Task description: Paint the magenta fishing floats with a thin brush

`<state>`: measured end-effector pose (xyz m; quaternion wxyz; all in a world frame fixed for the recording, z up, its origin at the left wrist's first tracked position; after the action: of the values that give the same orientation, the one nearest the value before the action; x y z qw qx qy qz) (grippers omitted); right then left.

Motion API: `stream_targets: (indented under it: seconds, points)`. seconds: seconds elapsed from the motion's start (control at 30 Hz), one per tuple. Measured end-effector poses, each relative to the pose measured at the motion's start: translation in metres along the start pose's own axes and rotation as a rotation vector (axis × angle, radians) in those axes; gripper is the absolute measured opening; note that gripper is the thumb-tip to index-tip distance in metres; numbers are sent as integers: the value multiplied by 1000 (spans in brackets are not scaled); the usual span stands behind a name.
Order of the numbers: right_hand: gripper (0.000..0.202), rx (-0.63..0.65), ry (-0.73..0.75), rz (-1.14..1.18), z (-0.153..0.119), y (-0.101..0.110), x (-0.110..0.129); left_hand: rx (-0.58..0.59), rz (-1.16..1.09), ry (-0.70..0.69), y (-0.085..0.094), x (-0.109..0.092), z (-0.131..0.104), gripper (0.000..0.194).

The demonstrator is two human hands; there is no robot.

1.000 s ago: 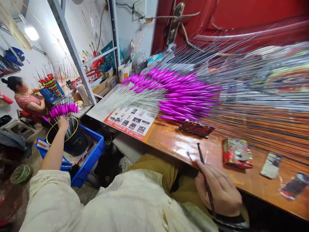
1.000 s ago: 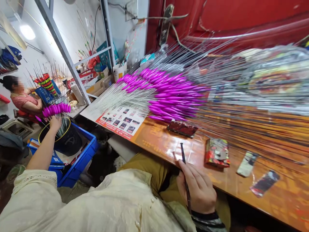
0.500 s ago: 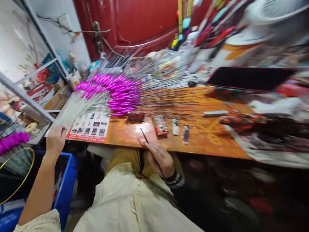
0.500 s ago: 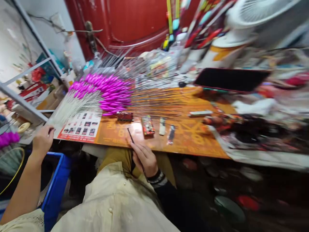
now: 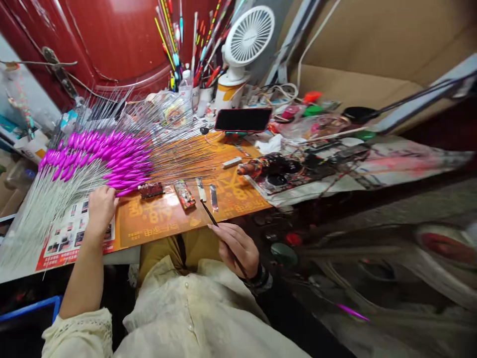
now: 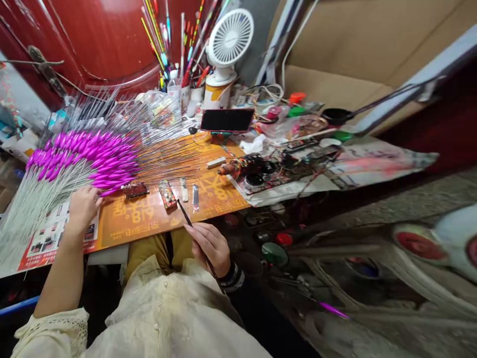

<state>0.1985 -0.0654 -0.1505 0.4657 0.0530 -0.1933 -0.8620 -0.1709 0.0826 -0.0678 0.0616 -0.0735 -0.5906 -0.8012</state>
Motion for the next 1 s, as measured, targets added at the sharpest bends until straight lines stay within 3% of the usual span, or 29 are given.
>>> stream_targets:
  seconds: [0.13,0.23,0.43,0.6,0.8,1.0]
  points:
    - [56,-10,-13,-26,-1,5,-6,-98,-132,-11,-10,14,4,21]
    - [55,-30,-30,-27,0,3,-9,-217,-285,-18,-7,10,8,30]
    - [54,-82,16,-76,6,0,-13,-400,-378,-107,21,-35,6,36]
    - [54,-100,19,-165,1,6,-23,-425,-365,-228,29,-64,-13,34]
    - [54,-83,-38,-229,-5,9,-49,-338,-476,-268,1,-46,-42,23]
    - [45,-68,-137,-271,2,-9,-81,-344,-450,-238,-13,-23,-56,19]
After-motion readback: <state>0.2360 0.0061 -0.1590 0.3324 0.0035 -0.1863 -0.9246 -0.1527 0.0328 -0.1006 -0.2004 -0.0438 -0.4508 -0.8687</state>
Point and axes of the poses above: each hand's wrist, its own z-axis towards the middle knuckle, its own y-axis out of the back of the hand, x = y × z, the point moved 2 cm from there along z, towards the middle knuckle, and after that the axes turned 11 degrees about y, right-handed, at the moved point
